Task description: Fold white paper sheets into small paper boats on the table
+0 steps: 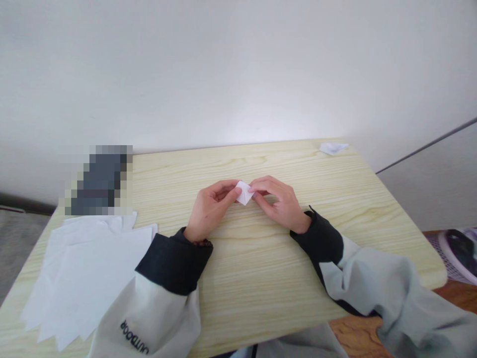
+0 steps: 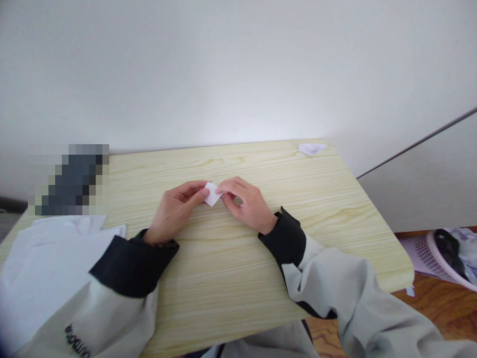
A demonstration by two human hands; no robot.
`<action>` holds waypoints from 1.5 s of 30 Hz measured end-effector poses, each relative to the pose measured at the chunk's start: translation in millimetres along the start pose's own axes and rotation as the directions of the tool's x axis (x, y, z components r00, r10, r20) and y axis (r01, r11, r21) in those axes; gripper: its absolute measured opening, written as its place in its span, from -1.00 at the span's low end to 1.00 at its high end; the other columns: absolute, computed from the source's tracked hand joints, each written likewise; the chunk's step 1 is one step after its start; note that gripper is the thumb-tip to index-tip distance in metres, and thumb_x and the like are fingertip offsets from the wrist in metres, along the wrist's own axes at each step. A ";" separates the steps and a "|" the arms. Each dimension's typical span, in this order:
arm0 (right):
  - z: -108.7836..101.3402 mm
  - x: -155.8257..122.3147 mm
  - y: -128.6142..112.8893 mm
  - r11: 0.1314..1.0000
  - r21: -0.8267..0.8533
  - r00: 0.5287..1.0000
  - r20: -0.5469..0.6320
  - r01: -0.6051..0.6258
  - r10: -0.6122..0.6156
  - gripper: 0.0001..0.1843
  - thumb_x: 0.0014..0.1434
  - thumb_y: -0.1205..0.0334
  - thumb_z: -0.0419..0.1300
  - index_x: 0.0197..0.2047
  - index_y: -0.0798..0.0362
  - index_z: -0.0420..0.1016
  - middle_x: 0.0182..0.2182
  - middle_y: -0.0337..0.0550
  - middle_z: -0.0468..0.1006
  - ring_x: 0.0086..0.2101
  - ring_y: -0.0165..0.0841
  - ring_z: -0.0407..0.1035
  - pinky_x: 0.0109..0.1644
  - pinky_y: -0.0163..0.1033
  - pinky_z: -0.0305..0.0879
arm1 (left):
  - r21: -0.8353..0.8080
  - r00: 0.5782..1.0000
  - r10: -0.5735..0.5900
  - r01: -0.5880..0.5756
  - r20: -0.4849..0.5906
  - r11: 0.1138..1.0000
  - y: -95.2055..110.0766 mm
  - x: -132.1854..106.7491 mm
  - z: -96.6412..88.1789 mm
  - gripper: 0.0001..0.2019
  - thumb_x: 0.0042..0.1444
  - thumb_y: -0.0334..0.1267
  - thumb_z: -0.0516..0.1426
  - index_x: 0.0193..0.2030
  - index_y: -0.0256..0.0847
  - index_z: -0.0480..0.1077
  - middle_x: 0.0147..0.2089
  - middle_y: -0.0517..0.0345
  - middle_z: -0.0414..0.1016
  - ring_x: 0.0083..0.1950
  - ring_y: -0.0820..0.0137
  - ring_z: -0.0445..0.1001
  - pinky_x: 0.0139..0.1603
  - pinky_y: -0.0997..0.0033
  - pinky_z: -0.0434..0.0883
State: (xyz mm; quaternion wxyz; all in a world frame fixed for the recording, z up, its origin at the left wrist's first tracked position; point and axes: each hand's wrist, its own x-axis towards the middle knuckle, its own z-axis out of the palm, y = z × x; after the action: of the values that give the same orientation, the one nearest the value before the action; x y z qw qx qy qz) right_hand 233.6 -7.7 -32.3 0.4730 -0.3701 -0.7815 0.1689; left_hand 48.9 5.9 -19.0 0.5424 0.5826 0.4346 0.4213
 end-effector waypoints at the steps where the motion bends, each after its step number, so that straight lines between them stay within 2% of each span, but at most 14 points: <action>1: -0.1 -0.1 -0.1 1.000 0.010 1.000 -0.002 -0.002 0.002 -0.85 0.21 0.40 0.08 -0.21 0.03 0.45 -0.23 -0.09 0.52 -0.19 -0.38 0.42 -0.16 -0.28 0.42 | -0.013 1.000 -0.002 0.002 0.001 1.000 -1.2 0.3 -0.2 -0.68 0.02 -0.13 0.26 -0.14 -0.30 0.49 -0.13 0.02 0.60 -0.12 0.31 0.54 -0.04 0.37 0.46; 4: -0.5 -1.0 -0.7 0.995 0.080 0.998 0.010 -0.063 0.062 -0.84 0.19 0.39 0.10 -0.18 0.04 0.43 -0.20 -0.09 0.50 -0.20 -0.37 0.42 -0.17 -0.28 0.42 | -0.041 1.000 -0.016 0.015 -0.010 0.999 -4.2 1.1 -0.2 -0.69 -0.02 -0.14 0.28 -0.19 -0.30 0.48 -0.19 0.04 0.61 -0.17 0.32 0.55 -0.08 0.36 0.47; 7: -0.9 -1.7 -1.1 0.974 0.145 0.984 0.063 -0.176 0.168 -0.80 0.17 0.32 0.14 -0.10 0.03 0.37 -0.22 -0.14 0.49 -0.31 -0.41 0.42 -0.22 -0.27 0.40 | -0.041 0.999 -0.020 0.019 -0.033 0.999 -5.6 1.3 0.4 -0.69 -0.04 -0.13 0.30 -0.22 -0.29 0.48 -0.23 0.05 0.61 -0.21 0.32 0.56 -0.11 0.36 0.48; 11: -0.3 -0.6 -0.2 0.964 0.100 0.968 0.081 -0.246 0.239 -0.79 0.12 0.22 0.22 -0.15 0.04 0.37 -0.40 -0.24 0.47 -0.40 -0.43 0.36 -0.26 -0.28 0.32 | -0.010 0.999 -0.001 0.000 -0.047 1.000 -5.4 0.7 0.4 -0.72 -0.04 -0.14 0.29 -0.24 -0.28 0.49 -0.23 0.08 0.61 -0.20 0.34 0.55 -0.11 0.39 0.47; 14: 1.1 0.0 1.3 0.953 0.091 0.956 0.073 -0.289 0.283 -0.81 0.12 0.20 0.23 -0.20 0.05 0.39 -0.43 -0.24 0.47 -0.43 -0.45 0.33 -0.30 -0.30 0.29 | 0.027 0.999 0.013 -0.012 -0.042 1.000 -4.5 0.0 -0.3 -0.74 -0.02 -0.14 0.28 -0.25 -0.27 0.51 -0.24 0.10 0.61 -0.21 0.35 0.55 -0.15 0.43 0.46; 23: 2.6 -0.9 1.9 0.933 0.134 0.941 0.105 -0.335 0.322 -0.78 0.08 0.21 0.26 -0.21 0.06 0.36 -0.42 -0.27 0.46 -0.47 -0.49 0.29 -0.35 -0.34 0.24 | 0.072 0.999 0.018 -0.015 -0.034 0.997 -1.1 -0.1 1.1 -0.75 -0.01 -0.12 0.27 -0.29 -0.27 0.53 -0.30 0.11 0.61 -0.26 0.36 0.53 -0.22 0.46 0.44; 27: 1.1 1.7 -0.3 0.942 0.010 0.924 0.199 -0.336 0.327 -0.77 0.09 0.10 0.26 -0.27 0.08 0.42 -0.51 -0.29 0.41 -0.50 -0.48 0.25 -0.39 -0.34 0.16 | 0.079 0.995 0.030 -0.022 -0.094 0.997 1.0 -0.2 2.0 -0.78 -0.01 -0.14 0.27 -0.32 -0.28 0.53 -0.32 0.13 0.60 -0.27 0.38 0.52 -0.22 0.46 0.43; 31: -0.2 4.0 -1.1 0.952 -0.091 0.917 0.256 -0.294 0.307 -0.78 0.11 0.09 0.23 -0.34 0.09 0.46 -0.54 -0.28 0.40 -0.51 -0.48 0.24 -0.40 -0.34 0.11 | 0.094 0.995 0.016 -0.007 -0.097 0.996 2.1 -0.9 2.2 -0.79 -0.01 -0.15 0.27 -0.33 -0.28 0.54 -0.31 0.13 0.60 -0.27 0.37 0.51 -0.21 0.45 0.42; 37: -0.9 4.2 0.7 0.938 -0.055 0.892 0.293 -0.343 0.343 -0.80 0.13 0.13 0.21 -0.39 0.11 0.46 -0.59 -0.32 0.35 -0.55 -0.51 0.18 -0.46 -0.37 0.06 | 0.121 0.998 0.001 0.007 -0.068 0.993 0.8 -1.3 1.4 -0.78 0.00 -0.12 0.26 -0.33 -0.26 0.55 -0.31 0.14 0.60 -0.28 0.37 0.50 -0.22 0.45 0.41; 41: -1.7 5.1 -1.0 0.916 -0.022 0.874 0.291 -0.401 0.390 -0.78 0.12 0.11 0.22 -0.39 0.11 0.46 -0.61 -0.34 0.32 -0.57 -0.52 0.16 -0.47 -0.37 0.04 | 0.102 0.996 0.006 0.003 -0.085 0.995 0.8 -0.6 1.6 -0.76 -0.01 -0.11 0.27 -0.33 -0.27 0.54 -0.31 0.13 0.60 -0.28 0.37 0.50 -0.22 0.45 0.42; 45: -1.2 6.5 -2.7 0.946 -0.075 0.901 0.288 -0.315 0.323 -0.74 0.10 0.06 0.24 -0.42 0.10 0.42 -0.58 -0.31 0.33 -0.53 -0.49 0.18 -0.42 -0.34 0.05 | 0.086 0.993 0.016 -0.006 -0.114 0.996 0.8 0.3 1.6 -0.75 0.00 -0.10 0.26 -0.32 -0.27 0.53 -0.30 0.11 0.60 -0.27 0.36 0.51 -0.20 0.42 0.42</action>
State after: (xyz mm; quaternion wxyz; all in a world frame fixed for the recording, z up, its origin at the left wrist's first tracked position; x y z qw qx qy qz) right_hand 231.7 -4.9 -26.1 0.3116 -0.4698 -0.7744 0.2873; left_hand 50.6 5.7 -18.3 0.4888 0.5825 0.4794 0.4382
